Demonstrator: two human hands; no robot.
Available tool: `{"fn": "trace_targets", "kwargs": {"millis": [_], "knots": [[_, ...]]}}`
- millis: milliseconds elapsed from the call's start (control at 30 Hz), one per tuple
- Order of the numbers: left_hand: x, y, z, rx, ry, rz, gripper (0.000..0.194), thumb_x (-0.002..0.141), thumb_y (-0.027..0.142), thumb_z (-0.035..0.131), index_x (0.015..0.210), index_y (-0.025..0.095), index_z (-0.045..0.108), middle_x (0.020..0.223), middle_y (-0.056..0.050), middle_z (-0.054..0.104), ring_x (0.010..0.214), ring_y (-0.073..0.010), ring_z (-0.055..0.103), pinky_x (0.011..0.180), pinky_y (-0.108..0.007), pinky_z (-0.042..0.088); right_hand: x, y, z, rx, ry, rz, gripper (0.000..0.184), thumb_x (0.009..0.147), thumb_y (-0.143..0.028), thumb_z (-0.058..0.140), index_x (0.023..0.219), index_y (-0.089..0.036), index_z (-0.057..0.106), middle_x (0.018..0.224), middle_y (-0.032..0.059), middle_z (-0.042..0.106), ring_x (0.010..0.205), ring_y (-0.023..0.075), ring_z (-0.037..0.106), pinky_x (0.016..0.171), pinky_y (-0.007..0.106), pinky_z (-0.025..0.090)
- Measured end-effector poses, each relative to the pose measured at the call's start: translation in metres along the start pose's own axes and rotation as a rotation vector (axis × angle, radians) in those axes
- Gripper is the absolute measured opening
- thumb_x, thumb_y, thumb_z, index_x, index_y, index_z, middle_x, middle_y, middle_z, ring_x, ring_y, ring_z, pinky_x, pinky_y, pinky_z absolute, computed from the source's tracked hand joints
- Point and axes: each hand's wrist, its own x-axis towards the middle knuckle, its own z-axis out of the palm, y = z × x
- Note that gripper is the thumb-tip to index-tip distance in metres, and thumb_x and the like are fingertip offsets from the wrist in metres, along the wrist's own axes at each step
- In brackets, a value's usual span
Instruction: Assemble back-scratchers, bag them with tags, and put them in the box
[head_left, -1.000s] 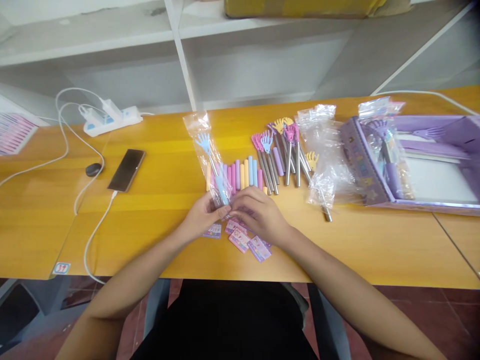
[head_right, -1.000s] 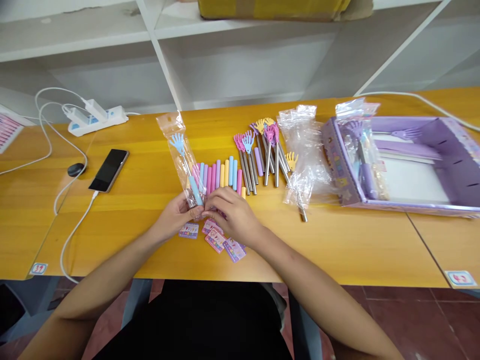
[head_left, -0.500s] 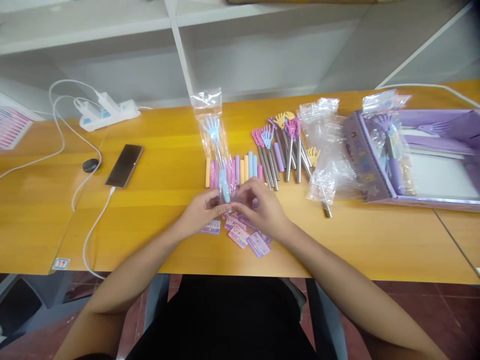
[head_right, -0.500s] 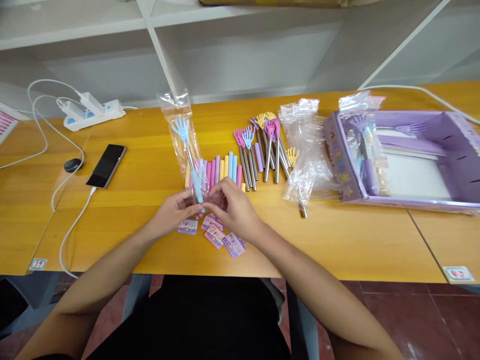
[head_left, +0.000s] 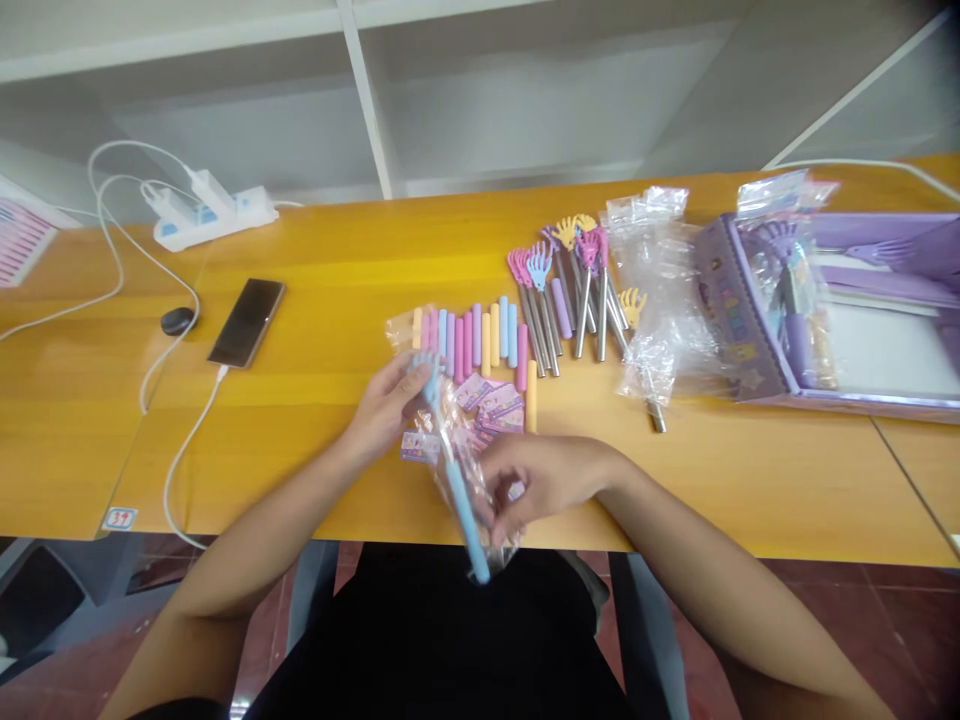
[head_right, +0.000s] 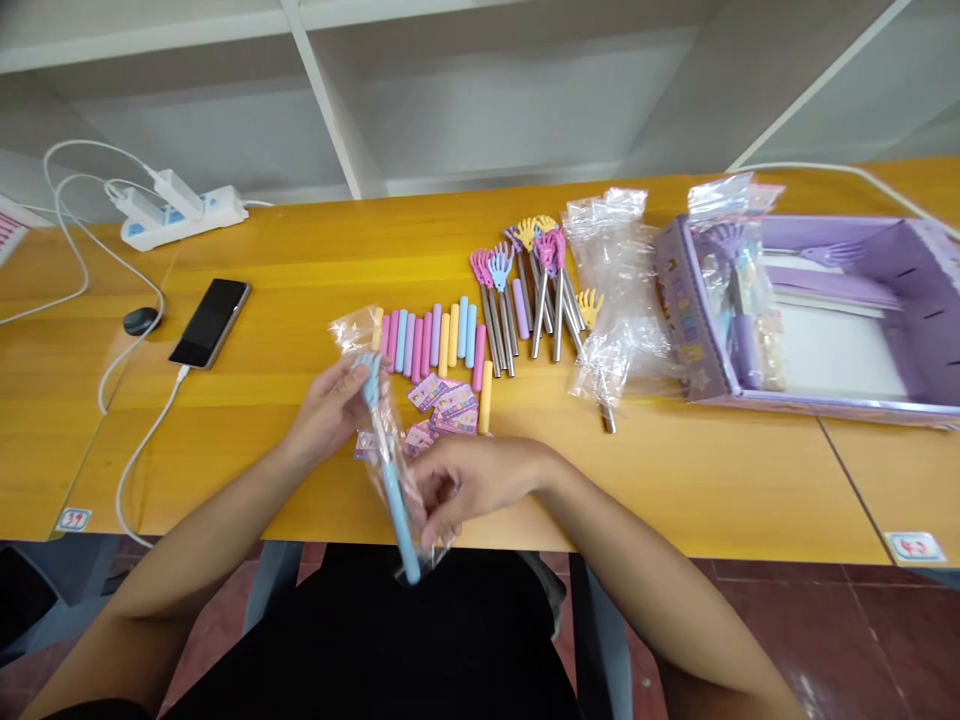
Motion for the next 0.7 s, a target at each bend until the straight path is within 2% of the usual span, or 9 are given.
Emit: {"fn": "trace_targets", "kwargs": {"millis": [67, 133, 167, 233, 300, 367, 400, 533, 700], "knots": [[0.001, 0.000, 0.000, -0.042, 0.068, -0.035, 0.046, 0.080, 0.056, 0.095, 0.104, 0.020, 0.081, 0.084, -0.001, 0.071, 0.067, -0.0123, 0.058, 0.063, -0.025, 0.046, 0.001, 0.000, 0.005, -0.024, -0.157, 0.064, 0.039, 0.091, -0.057, 0.085, 0.088, -0.020, 0.072, 0.077, -0.0003, 0.077, 0.067, 0.0143, 0.075, 0.068, 0.028, 0.063], [0.002, -0.001, 0.000, -0.013, 0.067, -0.031, 0.043, 0.078, 0.053, 0.096, 0.098, 0.018, 0.081, 0.083, -0.001, 0.071, 0.067, -0.0117, 0.058, 0.062, -0.025, 0.044, -0.001, -0.001, 0.004, -0.076, -0.158, 0.104, 0.041, 0.089, -0.058, 0.087, 0.088, -0.020, 0.072, 0.075, -0.0012, 0.076, 0.067, 0.0145, 0.074, 0.066, 0.026, 0.061], [0.002, -0.002, 0.000, 0.020, 0.052, -0.010, 0.041, 0.080, 0.052, 0.096, 0.095, 0.018, 0.080, 0.085, -0.001, 0.072, 0.069, -0.0119, 0.059, 0.064, -0.025, 0.045, -0.003, -0.001, 0.002, -0.128, -0.102, 0.099, 0.039, 0.089, -0.058, 0.087, 0.089, -0.021, 0.073, 0.075, -0.0014, 0.076, 0.067, 0.0145, 0.074, 0.064, 0.026, 0.059], [0.001, -0.006, 0.002, 0.111, 0.008, 0.039, 0.038, 0.083, 0.053, 0.093, 0.093, 0.018, 0.079, 0.091, -0.003, 0.075, 0.078, -0.0135, 0.064, 0.072, -0.025, 0.049, -0.010, -0.003, -0.008, -0.310, 0.142, 0.024, 0.033, 0.095, -0.053, 0.083, 0.090, -0.022, 0.073, 0.078, -0.0013, 0.075, 0.068, 0.0137, 0.071, 0.063, 0.025, 0.055], [0.001, -0.011, 0.002, 0.194, -0.018, 0.042, 0.038, 0.087, 0.054, 0.089, 0.095, 0.018, 0.078, 0.097, -0.005, 0.076, 0.087, -0.0162, 0.069, 0.079, -0.026, 0.052, -0.018, -0.004, -0.021, -0.613, 0.508, -0.071, 0.026, 0.101, -0.046, 0.078, 0.092, -0.022, 0.073, 0.085, 0.0010, 0.074, 0.072, 0.0144, 0.067, 0.066, 0.027, 0.053], [0.000, -0.016, 0.002, 0.257, -0.042, 0.002, 0.040, 0.089, 0.055, 0.086, 0.100, 0.018, 0.075, 0.100, -0.006, 0.077, 0.093, -0.0188, 0.071, 0.082, -0.028, 0.053, -0.024, -0.003, -0.033, -0.954, 0.820, -0.075, 0.018, 0.101, -0.039, 0.077, 0.101, -0.021, 0.075, 0.099, 0.0057, 0.072, 0.080, 0.0176, 0.066, 0.073, 0.032, 0.054], [0.000, -0.018, 0.002, 0.285, -0.057, -0.017, 0.041, 0.090, 0.055, 0.085, 0.103, 0.018, 0.074, 0.102, -0.006, 0.077, 0.095, -0.0196, 0.071, 0.083, -0.029, 0.053, -0.026, -0.001, -0.037, -1.091, 0.901, -0.039, 0.019, 0.100, -0.037, 0.078, 0.108, -0.020, 0.076, 0.106, 0.0082, 0.071, 0.084, 0.0198, 0.067, 0.077, 0.035, 0.055], [-0.005, -0.021, 0.002, 0.402, -0.128, -0.060, 0.041, 0.096, 0.057, 0.076, 0.110, 0.018, 0.069, 0.097, -0.004, 0.075, 0.085, -0.0186, 0.069, 0.076, -0.030, 0.053, -0.028, 0.007, -0.044, -1.334, 0.888, 0.093, 0.034, 0.097, -0.038, 0.081, 0.125, -0.018, 0.075, 0.116, 0.0122, 0.066, 0.087, 0.0242, 0.067, 0.081, 0.041, 0.056], [-0.013, -0.015, 0.004, 0.576, -0.211, 0.010, 0.038, 0.108, 0.056, 0.058, 0.110, 0.019, 0.068, 0.084, 0.000, 0.064, 0.072, -0.0155, 0.058, 0.067, -0.028, 0.046, -0.027, 0.012, -0.045, -1.321, 0.893, 0.084, 0.026, 0.096, -0.039, 0.082, 0.112, -0.019, 0.074, 0.110, 0.0097, 0.065, 0.085, 0.0230, 0.066, 0.079, 0.039, 0.054]]}}
